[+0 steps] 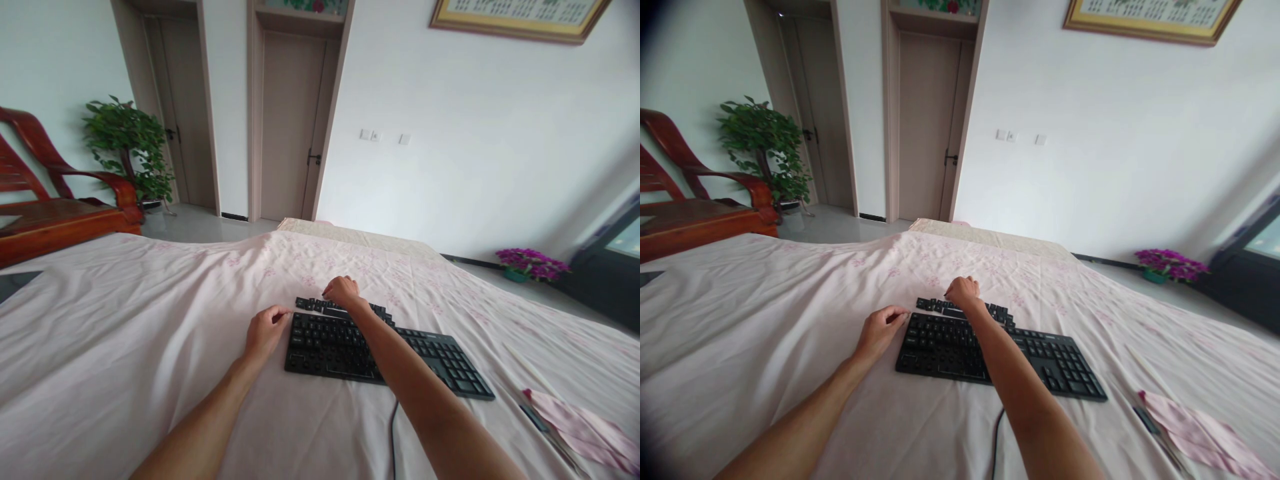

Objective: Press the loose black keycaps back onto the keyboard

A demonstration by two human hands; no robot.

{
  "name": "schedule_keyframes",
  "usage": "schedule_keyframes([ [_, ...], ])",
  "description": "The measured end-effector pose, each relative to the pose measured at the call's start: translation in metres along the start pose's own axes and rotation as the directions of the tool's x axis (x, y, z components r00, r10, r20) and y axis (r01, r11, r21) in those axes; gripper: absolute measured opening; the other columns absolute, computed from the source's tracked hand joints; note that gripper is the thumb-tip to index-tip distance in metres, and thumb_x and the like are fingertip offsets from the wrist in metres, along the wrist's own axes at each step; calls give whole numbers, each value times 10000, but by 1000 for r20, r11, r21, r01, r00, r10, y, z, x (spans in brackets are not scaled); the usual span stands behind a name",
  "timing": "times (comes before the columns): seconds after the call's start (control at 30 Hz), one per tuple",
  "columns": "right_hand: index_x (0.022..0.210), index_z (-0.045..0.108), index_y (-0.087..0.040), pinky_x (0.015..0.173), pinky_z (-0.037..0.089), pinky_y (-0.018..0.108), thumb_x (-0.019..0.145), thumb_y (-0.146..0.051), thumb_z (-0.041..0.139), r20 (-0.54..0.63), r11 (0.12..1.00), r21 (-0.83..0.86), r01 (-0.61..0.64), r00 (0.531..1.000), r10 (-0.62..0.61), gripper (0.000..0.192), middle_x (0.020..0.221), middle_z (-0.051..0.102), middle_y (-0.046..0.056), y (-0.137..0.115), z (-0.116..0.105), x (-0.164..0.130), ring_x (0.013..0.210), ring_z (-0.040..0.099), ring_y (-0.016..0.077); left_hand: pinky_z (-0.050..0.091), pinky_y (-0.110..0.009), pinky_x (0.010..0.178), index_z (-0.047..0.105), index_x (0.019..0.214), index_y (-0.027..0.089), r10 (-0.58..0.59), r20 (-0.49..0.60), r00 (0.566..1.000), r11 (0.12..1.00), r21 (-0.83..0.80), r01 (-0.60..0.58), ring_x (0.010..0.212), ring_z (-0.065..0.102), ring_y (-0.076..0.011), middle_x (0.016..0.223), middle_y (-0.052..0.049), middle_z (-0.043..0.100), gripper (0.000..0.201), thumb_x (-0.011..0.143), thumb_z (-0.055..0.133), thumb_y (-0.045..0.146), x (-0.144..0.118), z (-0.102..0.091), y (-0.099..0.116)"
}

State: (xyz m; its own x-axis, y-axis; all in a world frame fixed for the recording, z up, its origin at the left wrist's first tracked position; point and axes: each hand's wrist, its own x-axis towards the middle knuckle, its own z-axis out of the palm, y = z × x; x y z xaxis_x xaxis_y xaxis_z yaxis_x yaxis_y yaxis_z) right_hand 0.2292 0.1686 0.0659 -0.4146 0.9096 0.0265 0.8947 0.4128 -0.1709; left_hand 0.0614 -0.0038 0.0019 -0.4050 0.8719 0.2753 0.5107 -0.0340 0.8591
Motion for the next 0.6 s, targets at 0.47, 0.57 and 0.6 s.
schedule_keyframes([
  [0.47,889,747,-284,882,395,295,799,-283,659,-247,919,181,351,920,-303,126,932,712,-8,2,-7,-133,959,571,185,498,-291,808,727,881,232,9,-1,1000,1000,-11,-9,855,675,-200,910,-21,749,245,792,535,357,-1,1,-3],
  [0.57,891,747,-293,872,391,301,814,-288,652,-230,929,125,348,921,-314,123,921,705,-5,2,-2,-151,941,560,188,498,-286,807,728,867,232,12,-9,1000,1000,-4,-12,860,674,-201,915,-16,750,243,787,537,360,-2,0,-2],
  [0.6,896,746,-299,867,389,302,815,-293,655,-226,933,104,344,922,-315,123,916,702,-6,1,-1,-154,941,554,190,498,-285,806,728,862,231,13,-11,1000,1000,-1,-13,856,674,-200,911,-15,750,242,785,540,362,-3,0,-1],
])
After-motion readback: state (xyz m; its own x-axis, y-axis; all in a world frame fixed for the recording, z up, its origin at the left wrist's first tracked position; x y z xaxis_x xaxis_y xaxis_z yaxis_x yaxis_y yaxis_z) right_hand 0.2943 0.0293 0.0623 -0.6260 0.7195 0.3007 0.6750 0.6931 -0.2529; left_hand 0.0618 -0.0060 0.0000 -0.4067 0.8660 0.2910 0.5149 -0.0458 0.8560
